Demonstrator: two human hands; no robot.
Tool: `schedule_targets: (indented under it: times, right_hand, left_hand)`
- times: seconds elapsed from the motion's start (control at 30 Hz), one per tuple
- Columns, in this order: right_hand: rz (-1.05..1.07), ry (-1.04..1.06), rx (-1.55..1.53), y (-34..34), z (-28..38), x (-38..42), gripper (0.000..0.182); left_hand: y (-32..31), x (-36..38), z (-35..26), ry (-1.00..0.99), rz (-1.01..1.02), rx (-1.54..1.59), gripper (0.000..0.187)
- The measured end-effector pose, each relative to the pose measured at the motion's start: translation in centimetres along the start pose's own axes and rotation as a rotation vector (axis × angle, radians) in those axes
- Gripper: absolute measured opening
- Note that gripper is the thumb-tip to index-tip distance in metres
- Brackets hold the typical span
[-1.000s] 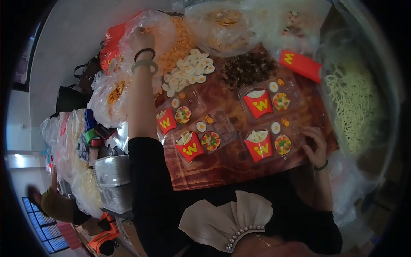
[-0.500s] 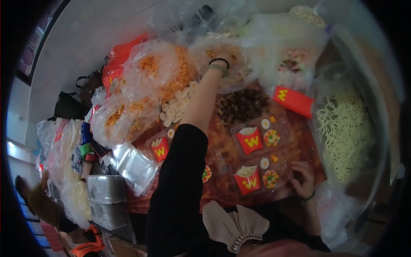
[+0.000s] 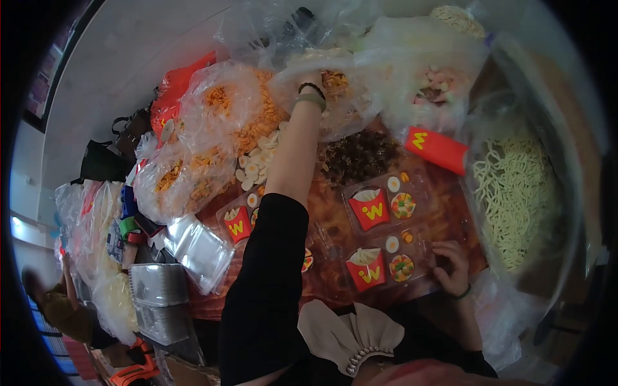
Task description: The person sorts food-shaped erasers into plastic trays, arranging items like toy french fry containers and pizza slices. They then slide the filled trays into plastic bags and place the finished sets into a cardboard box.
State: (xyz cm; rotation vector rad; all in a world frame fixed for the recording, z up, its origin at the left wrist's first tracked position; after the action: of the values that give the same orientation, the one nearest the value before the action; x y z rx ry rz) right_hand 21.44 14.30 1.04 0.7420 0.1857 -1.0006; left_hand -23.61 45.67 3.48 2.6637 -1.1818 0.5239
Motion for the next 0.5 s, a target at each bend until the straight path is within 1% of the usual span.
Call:
schedule_targets:
  times: [0.03, 0.07, 0.13, 0.17, 0.23, 0.27, 0.33, 0.37, 0.43, 0.47, 0.5]
  right_hand:
    - [-0.002, 0.008, -0.004, 0.0, 0.0, 0.0, 0.035]
    - [-0.002, 0.010, -0.004, 0.0, 0.1, 0.1, 0.035]
    - [0.002, 0.031, 0.015, 0.0, 0.3, -0.1, 0.034]
    - [0.002, 0.037, 0.016, -0.1, 0.4, -0.1, 0.034]
    - [-0.018, 0.027, 0.013, -0.2, 0.4, 0.2, 0.030]
    - [-0.018, 0.031, 0.016, -0.3, 0.2, 0.4, 0.030]
    - [-0.079, 0.031, -0.045, -0.4, -0.1, 0.8, 0.027]
    - [-0.081, 0.030, -0.041, -0.4, 0.1, 0.7, 0.027]
    - [-0.126, 0.096, 0.158, 0.0, 0.7, 0.2, 0.023]
    - [-0.182, 0.140, 0.190, 0.2, 1.3, -0.6, 0.022]
    - [-0.240, 0.179, 0.220, 0.3, 2.3, -1.7, 0.021]
  left_hand:
    - [0.2, 0.2, -0.2, 0.197, 0.309, 0.441, 0.016]
    - [0.5, 0.6, -0.2, 0.196, 0.308, 0.441, 0.016]
    - [1.1, 4.5, -1.2, 0.307, 0.351, 0.708, 0.009]
    - [1.3, 5.6, -1.5, 0.302, 0.352, 0.710, 0.009]
    - [1.4, 6.6, -1.4, 0.393, 0.372, 0.837, 0.012]
    - [1.5, 7.1, -1.4, 0.389, 0.376, 0.840, 0.012]
    - [1.9, 8.0, -0.9, 0.451, 0.463, 1.005, 0.010]
    - [2.2, 8.4, -0.6, 0.453, 0.467, 1.005, 0.010]
    - [2.9, 11.0, 0.0, 0.581, 0.596, 1.168, 0.010]
    - [3.4, 12.4, 0.4, 0.587, 0.599, 1.167, 0.010]
    - [4.1, 14.7, 0.8, 0.557, 0.727, 1.172, 0.010]
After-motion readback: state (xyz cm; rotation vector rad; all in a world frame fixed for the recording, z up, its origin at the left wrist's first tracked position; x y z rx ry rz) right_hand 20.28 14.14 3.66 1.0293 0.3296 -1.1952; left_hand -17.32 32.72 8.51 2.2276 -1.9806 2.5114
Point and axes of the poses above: each hand's wrist, its own x-axis away from the middle knuckle, its own y-axis out of the back of the hand, z = x × y, the point moved 1 cm from there along -x, towards the middle knuckle, and after that the axes turned 12 degrees about y, right-handed, at the moved point
